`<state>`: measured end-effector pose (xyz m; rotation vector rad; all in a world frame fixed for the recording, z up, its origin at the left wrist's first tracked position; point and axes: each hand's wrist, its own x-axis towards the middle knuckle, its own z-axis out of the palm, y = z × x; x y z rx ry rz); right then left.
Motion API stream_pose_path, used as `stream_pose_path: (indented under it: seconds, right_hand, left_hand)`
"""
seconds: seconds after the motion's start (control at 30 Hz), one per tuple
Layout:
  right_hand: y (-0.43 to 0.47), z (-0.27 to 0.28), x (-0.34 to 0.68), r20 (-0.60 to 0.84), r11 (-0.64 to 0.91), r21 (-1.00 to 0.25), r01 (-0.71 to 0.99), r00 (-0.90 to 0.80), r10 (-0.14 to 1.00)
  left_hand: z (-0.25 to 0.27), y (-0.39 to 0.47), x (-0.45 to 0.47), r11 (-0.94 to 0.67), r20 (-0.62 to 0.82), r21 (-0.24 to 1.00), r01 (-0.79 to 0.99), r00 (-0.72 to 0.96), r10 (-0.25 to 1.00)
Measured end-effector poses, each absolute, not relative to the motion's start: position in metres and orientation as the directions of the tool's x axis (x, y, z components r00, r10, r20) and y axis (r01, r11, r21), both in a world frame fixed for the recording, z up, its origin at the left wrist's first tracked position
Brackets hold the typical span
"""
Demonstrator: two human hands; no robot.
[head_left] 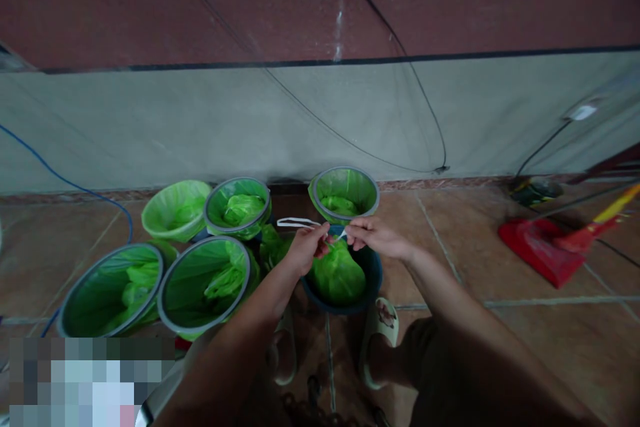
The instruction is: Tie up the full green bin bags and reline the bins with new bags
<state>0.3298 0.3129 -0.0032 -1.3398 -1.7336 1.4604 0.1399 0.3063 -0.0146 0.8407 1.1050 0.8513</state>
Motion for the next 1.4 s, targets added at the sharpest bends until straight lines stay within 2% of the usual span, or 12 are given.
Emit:
stream_pose_path:
  seconds: [0.13,0.2,0.27,0.37,0.47,0.57,0.7,0.77,0.87,1.0,1.2,1.4]
  right_hand:
    - [0.311,0.002,0.328,-0.1,0.081,-0.917,0.39,-0.423,0.9]
    - [0.312,0.001,0.325,0.01,0.182,-0.904,0.386,-0.408,0.913]
    - [0.311,0.0,0.32,0.044,0.193,-0.92,0.342,-0.398,0.916]
    - [0.309,-0.001,0.314,-0.158,-0.065,-0.964,0.257,-0.359,0.92]
    - [0.306,-0.003,0.312,-0.343,-0.299,-0.936,0.187,-0.292,0.893]
    - [0.307,-0.003,0.314,-0.325,-0.276,-0.943,0.188,-0.319,0.891]
    - [0.307,-0.002,0.317,-0.359,-0.263,-0.919,0.294,-0.345,0.867]
    - [0.306,-0.001,0.318,-0.388,-0.277,-0.906,0.321,-0.368,0.845]
    - [0.304,-0.001,0.32,-0.417,-0.293,-0.896,0.334,-0.403,0.815]
    - [0.304,0.0,0.321,-0.46,-0.329,-0.872,0.362,-0.377,0.804]
    - [0.309,-0.001,0.32,-0.442,-0.363,-0.86,0.358,-0.167,0.882]
    - [0.309,-0.005,0.316,-0.349,-0.254,-0.91,0.329,-0.273,0.896]
  left_hand:
    - [-0.016,0.306,0.139,0.363,-0.308,0.925,-0.112,0.337,0.89]
    - [-0.017,0.305,0.139,0.275,-0.238,0.961,-0.025,0.43,0.871]
    - [-0.019,0.303,0.14,0.164,-0.168,0.985,0.05,0.457,0.873]
    - [-0.019,0.301,0.142,0.072,-0.105,0.993,0.097,0.413,0.905]
    - [-0.018,0.302,0.142,0.07,-0.1,0.993,0.1,0.331,0.938]
    - [-0.018,0.303,0.142,0.122,-0.135,0.99,0.067,0.253,0.958]
    - [-0.019,0.303,0.141,0.282,-0.275,0.959,-0.032,0.147,0.95]
    - [-0.021,0.304,0.14,0.341,-0.327,0.936,-0.089,0.139,0.935]
    - [-0.024,0.305,0.137,0.335,-0.317,0.936,-0.108,0.155,0.936]
    - [-0.027,0.309,0.134,0.156,-0.16,0.987,0.034,0.168,0.973]
    - [-0.023,0.307,0.135,-0.176,0.118,0.965,0.196,0.276,0.954]
    - [-0.022,0.302,0.14,-0.344,0.292,0.914,0.214,0.238,0.926]
